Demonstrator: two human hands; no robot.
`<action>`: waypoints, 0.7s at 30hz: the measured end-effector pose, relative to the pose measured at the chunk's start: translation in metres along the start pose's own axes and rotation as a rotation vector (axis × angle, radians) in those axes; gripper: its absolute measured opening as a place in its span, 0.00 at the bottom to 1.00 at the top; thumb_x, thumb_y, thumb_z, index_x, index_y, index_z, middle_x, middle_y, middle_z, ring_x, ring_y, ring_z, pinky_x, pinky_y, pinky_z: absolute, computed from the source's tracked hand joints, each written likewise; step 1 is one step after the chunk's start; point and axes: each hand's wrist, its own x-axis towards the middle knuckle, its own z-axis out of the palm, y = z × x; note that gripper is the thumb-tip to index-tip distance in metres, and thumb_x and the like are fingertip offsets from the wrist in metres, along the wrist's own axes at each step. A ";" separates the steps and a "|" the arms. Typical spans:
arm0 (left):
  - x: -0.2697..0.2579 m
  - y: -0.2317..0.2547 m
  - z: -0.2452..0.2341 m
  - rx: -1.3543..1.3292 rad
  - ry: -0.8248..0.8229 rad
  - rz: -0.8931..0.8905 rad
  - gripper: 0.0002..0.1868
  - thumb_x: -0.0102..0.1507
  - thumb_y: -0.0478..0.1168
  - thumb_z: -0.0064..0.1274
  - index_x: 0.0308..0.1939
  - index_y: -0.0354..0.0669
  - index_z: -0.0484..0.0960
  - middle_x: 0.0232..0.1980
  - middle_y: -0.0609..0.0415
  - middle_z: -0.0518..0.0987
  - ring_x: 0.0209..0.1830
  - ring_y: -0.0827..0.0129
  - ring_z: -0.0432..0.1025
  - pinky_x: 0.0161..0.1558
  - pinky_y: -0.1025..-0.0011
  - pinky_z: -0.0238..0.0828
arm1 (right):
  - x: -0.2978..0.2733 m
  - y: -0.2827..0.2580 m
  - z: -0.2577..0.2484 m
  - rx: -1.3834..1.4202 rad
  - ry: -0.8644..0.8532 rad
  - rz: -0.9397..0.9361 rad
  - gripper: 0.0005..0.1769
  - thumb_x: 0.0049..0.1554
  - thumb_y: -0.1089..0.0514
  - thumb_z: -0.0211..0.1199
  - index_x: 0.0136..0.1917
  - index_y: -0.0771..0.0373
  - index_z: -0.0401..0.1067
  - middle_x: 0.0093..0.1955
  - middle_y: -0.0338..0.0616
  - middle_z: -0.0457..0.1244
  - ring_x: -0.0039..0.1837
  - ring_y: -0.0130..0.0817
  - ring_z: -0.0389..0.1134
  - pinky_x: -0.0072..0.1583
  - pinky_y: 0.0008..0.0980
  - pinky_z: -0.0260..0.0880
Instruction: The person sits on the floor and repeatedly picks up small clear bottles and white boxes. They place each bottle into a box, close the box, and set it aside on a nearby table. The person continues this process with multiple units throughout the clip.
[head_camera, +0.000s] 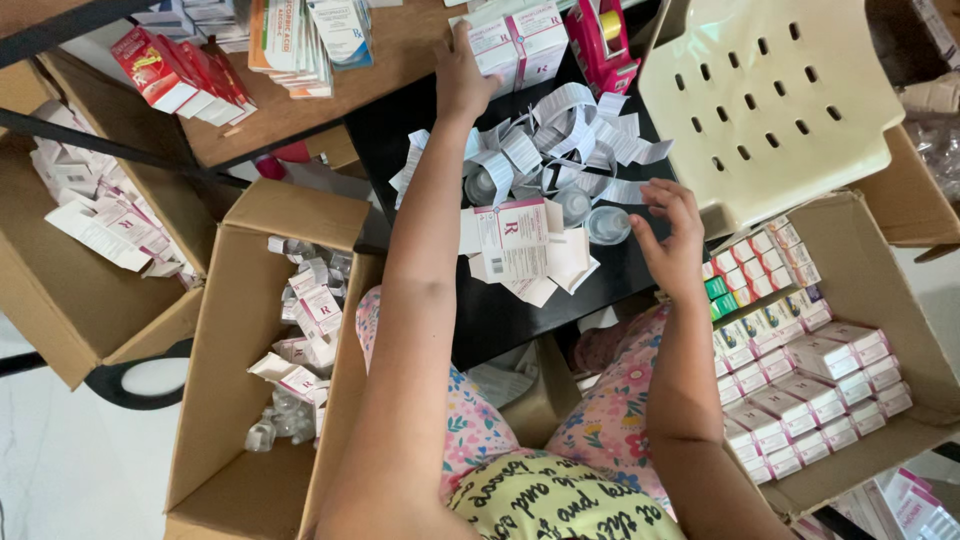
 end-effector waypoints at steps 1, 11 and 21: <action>0.000 0.002 -0.002 -0.030 0.034 0.041 0.52 0.46 0.35 0.75 0.68 0.49 0.58 0.68 0.33 0.62 0.62 0.40 0.71 0.55 0.60 0.78 | 0.001 -0.001 0.000 -0.001 0.000 -0.006 0.21 0.59 0.67 0.69 0.65 0.65 0.71 0.70 0.50 0.62 0.65 0.40 0.69 0.64 0.35 0.70; -0.062 0.054 -0.068 -0.049 0.132 0.191 0.44 0.61 0.42 0.71 0.74 0.47 0.59 0.73 0.37 0.63 0.74 0.41 0.61 0.69 0.55 0.66 | -0.007 -0.007 -0.010 -0.021 0.027 -0.051 0.19 0.60 0.68 0.69 0.64 0.66 0.72 0.70 0.51 0.62 0.67 0.43 0.67 0.63 0.36 0.70; -0.249 0.084 -0.132 -0.293 0.197 0.045 0.28 0.65 0.43 0.64 0.66 0.40 0.72 0.66 0.43 0.73 0.67 0.52 0.71 0.63 0.62 0.70 | -0.050 -0.005 0.055 -0.264 -0.015 0.095 0.09 0.60 0.57 0.70 0.53 0.60 0.78 0.36 0.48 0.67 0.36 0.43 0.69 0.41 0.39 0.67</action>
